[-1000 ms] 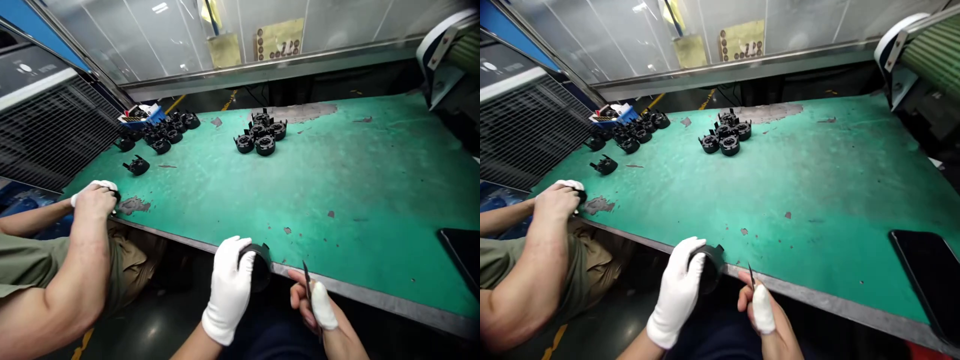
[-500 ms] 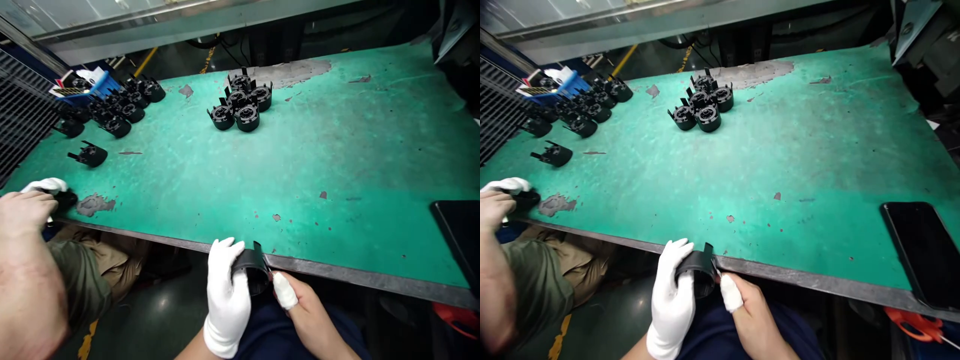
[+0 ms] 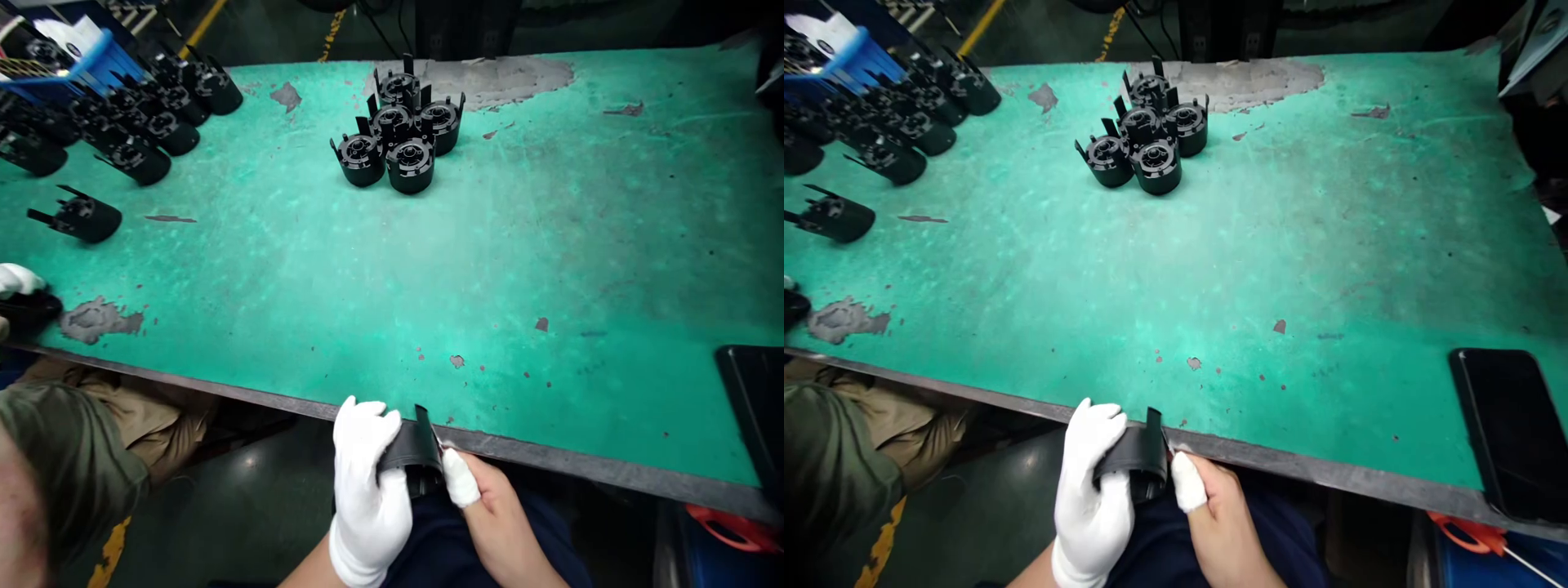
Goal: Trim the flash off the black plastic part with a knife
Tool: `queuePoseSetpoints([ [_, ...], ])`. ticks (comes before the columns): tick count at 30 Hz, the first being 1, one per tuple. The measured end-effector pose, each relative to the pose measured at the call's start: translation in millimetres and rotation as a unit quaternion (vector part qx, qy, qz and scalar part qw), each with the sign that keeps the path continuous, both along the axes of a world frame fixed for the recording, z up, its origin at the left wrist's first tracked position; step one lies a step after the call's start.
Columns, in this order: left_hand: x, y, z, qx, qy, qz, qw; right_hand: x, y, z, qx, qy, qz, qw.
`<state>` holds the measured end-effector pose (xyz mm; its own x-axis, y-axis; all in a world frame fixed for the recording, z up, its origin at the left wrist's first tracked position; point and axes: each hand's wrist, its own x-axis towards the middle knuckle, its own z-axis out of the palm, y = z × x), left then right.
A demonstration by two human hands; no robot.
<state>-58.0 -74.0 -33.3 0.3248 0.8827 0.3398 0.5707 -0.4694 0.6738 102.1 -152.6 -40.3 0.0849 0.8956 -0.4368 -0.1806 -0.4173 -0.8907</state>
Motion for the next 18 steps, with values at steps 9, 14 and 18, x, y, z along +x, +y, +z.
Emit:
queuePoseSetpoints([
  [9, 0, 4, -4.2, 0.021, -0.007, -0.008, 1.000, -9, -14, -1.7, -0.010, -0.001, -0.096, 0.995],
  [14, 3, 4, -4.4, 0.036, -0.001, 0.006, 0.999, -9, -15, -5.1, 0.039, -0.038, -0.070, 0.996],
  [18, 4, 0, 22.2, -0.002, 0.038, -0.010, 0.999, -1, -15, -8.5, 0.103, -0.132, -0.011, 0.986],
])
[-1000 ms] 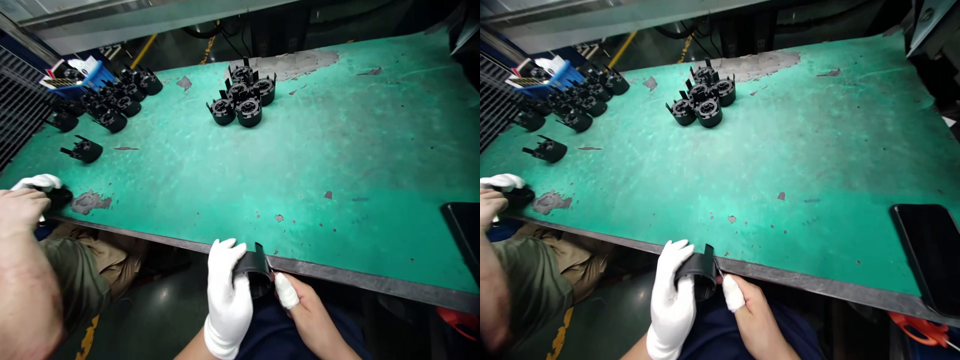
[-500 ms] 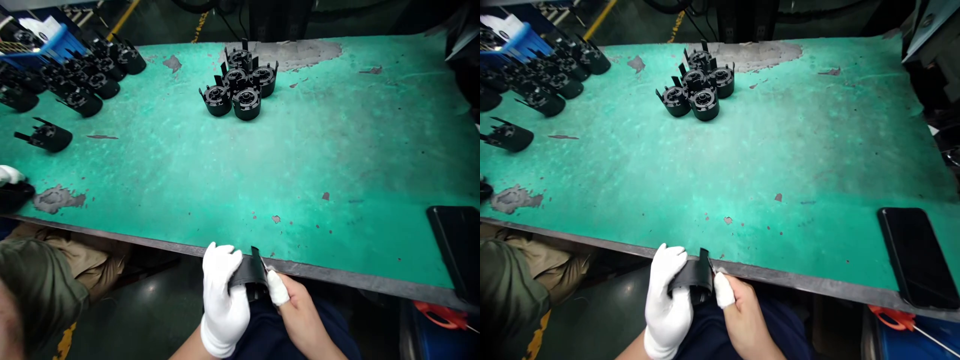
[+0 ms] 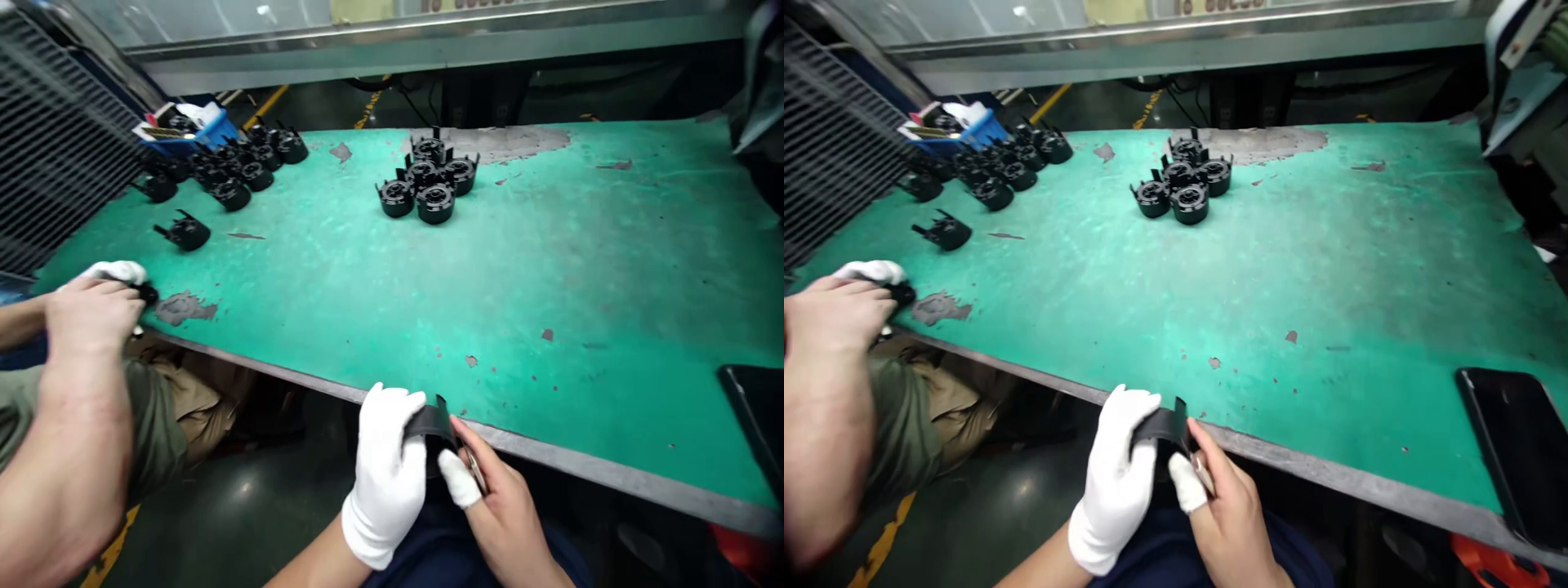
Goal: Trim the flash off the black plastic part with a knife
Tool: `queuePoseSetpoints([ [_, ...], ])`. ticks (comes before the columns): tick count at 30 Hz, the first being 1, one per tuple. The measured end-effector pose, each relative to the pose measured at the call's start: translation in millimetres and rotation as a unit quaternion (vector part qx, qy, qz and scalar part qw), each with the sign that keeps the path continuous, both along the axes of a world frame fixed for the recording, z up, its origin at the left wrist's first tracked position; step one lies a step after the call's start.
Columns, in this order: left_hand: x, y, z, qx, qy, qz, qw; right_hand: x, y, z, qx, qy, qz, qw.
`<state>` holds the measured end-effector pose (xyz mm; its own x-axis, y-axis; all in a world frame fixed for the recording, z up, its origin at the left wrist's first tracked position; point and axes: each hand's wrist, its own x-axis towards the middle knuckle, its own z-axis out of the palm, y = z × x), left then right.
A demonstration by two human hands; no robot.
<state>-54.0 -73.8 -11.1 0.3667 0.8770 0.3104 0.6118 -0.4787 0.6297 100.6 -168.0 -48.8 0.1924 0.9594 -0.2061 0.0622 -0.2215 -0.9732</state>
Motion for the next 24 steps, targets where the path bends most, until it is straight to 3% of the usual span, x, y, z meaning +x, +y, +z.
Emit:
queuePoseSetpoints([
  [3, -10, -5, 30.8, -0.081, -0.009, -0.064, 0.995, 13, -1, 1.0, 0.028, -0.044, -0.007, 0.999],
  [6, -25, -3, 49.9, -0.126, -0.074, -0.086, 0.985, 22, 10, 11.0, 0.002, 0.008, -0.042, 0.999],
  [9, -33, 12, 50.6, -0.183, -0.114, -0.100, 0.971, 19, 33, 28.2, -0.008, 0.119, -0.028, 0.992],
  [11, -32, 24, 46.3, -0.252, -0.138, -0.149, 0.946, 12, 47, 39.6, -0.025, 0.193, 0.018, 0.981],
  [13, -27, 34, 43.0, -0.303, -0.170, -0.192, 0.918, 5, 54, 47.4, -0.039, 0.225, 0.057, 0.972],
  [15, -21, 37, 42.8, -0.315, -0.188, -0.193, 0.910, 0, 49, 49.2, -0.052, 0.223, 0.063, 0.971],
  [17, -18, 36, 45.1, -0.266, -0.160, -0.137, 0.941, -1, 34, 45.0, -0.105, 0.235, 0.040, 0.966],
  [20, -13, 32, 47.6, -0.096, -0.008, -0.025, 0.995, 6, 5, 32.6, -0.185, 0.288, -0.001, 0.940],
  [22, -10, 29, 45.1, -0.002, 0.095, 0.009, 0.995, 12, -7, 24.8, -0.187, 0.300, -0.004, 0.936],
  [24, -5, 26, 39.3, 0.036, 0.138, 0.015, 0.990, 17, -10, 20.7, -0.173, 0.285, 0.029, 0.942],
])
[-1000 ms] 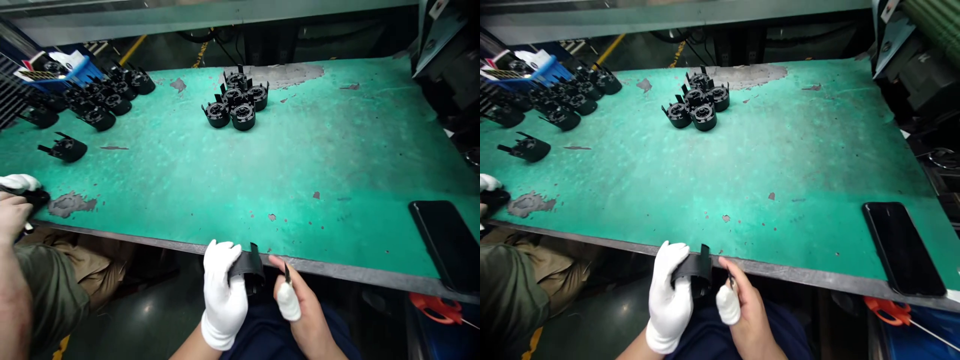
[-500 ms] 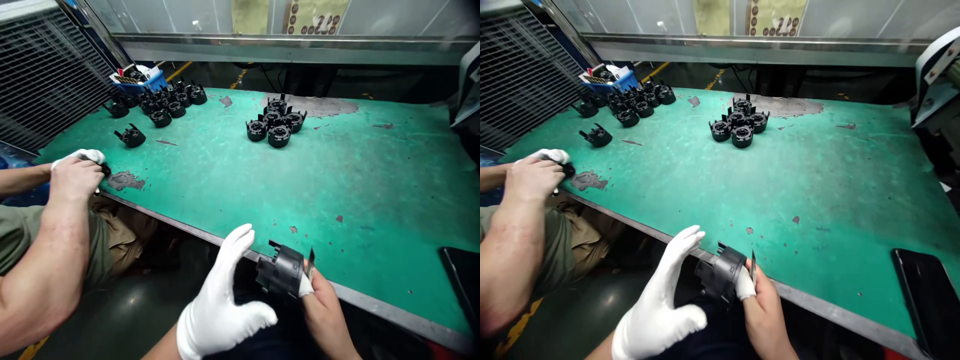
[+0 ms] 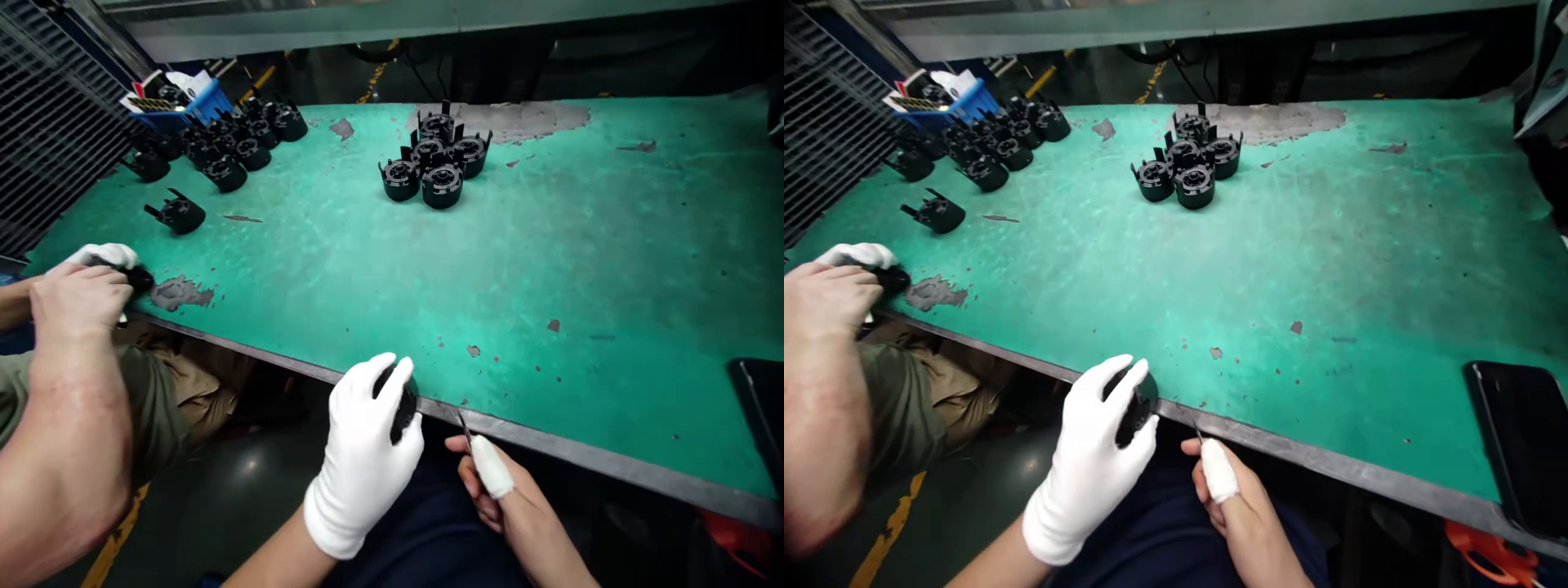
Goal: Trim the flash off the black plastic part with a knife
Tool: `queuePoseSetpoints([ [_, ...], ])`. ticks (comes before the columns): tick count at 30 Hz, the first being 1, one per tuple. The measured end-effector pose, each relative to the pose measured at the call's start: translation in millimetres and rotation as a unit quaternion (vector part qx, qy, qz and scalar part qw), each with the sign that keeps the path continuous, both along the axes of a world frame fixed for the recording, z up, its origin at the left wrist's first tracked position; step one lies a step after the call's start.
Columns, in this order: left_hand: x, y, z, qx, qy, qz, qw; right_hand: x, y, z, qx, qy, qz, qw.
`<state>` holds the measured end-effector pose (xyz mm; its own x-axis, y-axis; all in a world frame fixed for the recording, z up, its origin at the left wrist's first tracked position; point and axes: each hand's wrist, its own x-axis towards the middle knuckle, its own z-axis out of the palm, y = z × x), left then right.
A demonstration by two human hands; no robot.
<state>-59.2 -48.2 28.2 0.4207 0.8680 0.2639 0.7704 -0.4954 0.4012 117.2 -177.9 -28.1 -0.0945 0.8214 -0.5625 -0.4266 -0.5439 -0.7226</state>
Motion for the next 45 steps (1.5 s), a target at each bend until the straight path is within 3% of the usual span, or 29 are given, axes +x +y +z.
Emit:
queuePoseSetpoints([
  [4, 7, -11, -12.3, -0.010, -0.017, -0.004, 1.000, -1, 17, 4.9, 0.056, -0.048, 0.055, 0.996],
  [11, 8, -24, -22.5, -0.010, -0.024, -0.009, 1.000, -14, 36, 7.8, 0.111, -0.083, 0.017, 0.990],
  [23, 7, -28, -31.5, 0.010, -0.041, -0.036, 0.998, -12, 37, 0.7, 0.093, -0.060, 0.027, 0.993],
  [45, 8, -29, -31.5, 0.028, -0.043, -0.035, 0.998, -11, 36, 2.7, 0.083, -0.098, 0.023, 0.992],
])
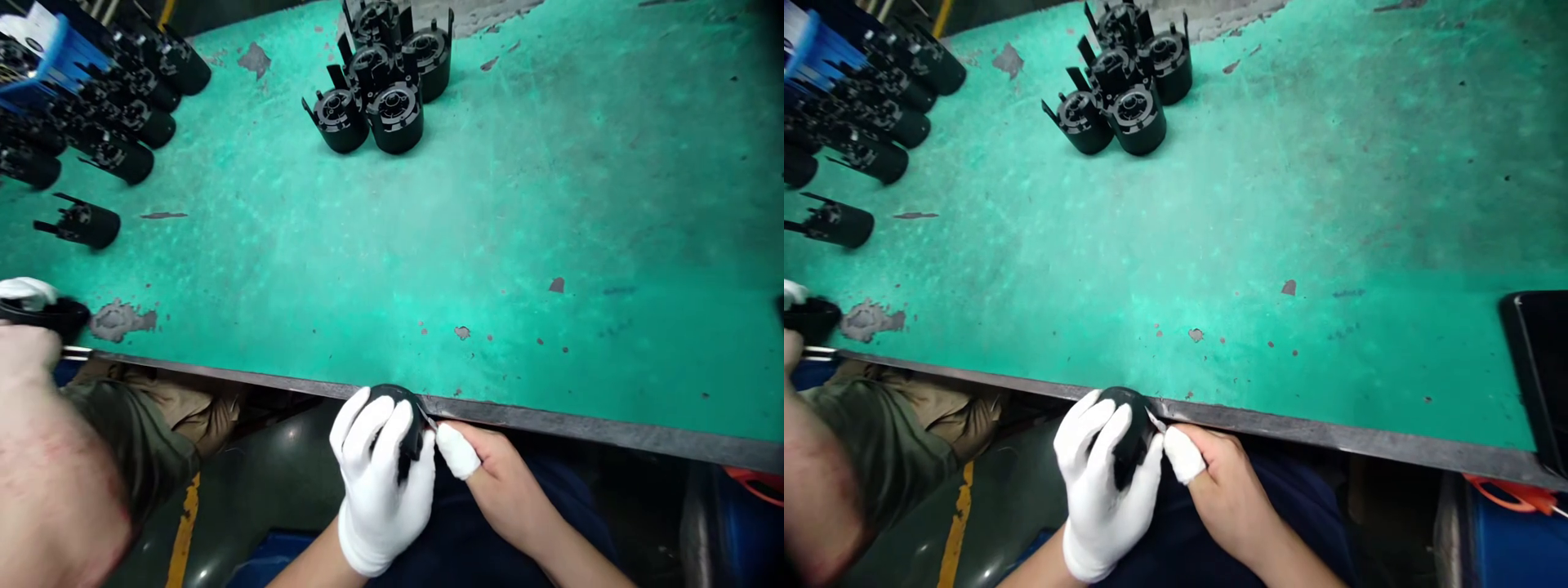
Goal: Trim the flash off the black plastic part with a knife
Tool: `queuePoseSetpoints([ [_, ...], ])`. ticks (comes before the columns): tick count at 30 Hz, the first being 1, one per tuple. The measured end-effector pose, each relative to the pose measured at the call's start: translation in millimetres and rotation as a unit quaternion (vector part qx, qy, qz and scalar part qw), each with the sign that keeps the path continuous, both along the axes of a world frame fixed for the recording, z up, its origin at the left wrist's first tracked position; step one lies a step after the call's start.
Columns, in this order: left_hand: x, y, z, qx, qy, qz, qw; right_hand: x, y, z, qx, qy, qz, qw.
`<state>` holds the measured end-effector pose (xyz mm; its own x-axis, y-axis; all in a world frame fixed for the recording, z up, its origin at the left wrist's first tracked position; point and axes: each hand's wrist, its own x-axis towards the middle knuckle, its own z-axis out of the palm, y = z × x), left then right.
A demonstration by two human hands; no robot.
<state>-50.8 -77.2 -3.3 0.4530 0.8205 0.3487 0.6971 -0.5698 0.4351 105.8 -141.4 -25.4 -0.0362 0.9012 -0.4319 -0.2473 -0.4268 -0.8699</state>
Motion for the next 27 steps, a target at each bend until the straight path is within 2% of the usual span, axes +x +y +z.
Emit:
queuePoseSetpoints([
  [5, 1, 3, -2.0, 0.012, -0.016, -0.005, 1.000, 1, 8, -0.7, -0.008, -0.017, -0.010, 1.000],
  [15, 1, 0, -2.4, 0.014, -0.014, 0.002, 1.000, -4, 4, -7.7, -0.015, 0.049, -0.019, 0.999],
  [20, 2, 1, -1.2, 0.012, -0.017, 0.001, 1.000, 1, 10, -4.5, 0.004, 0.031, -0.009, 0.999],
  [27, -2, 4, -7.0, 0.052, -0.016, -0.015, 0.998, -7, 14, 0.4, -0.021, -0.012, -0.025, 0.999],
])
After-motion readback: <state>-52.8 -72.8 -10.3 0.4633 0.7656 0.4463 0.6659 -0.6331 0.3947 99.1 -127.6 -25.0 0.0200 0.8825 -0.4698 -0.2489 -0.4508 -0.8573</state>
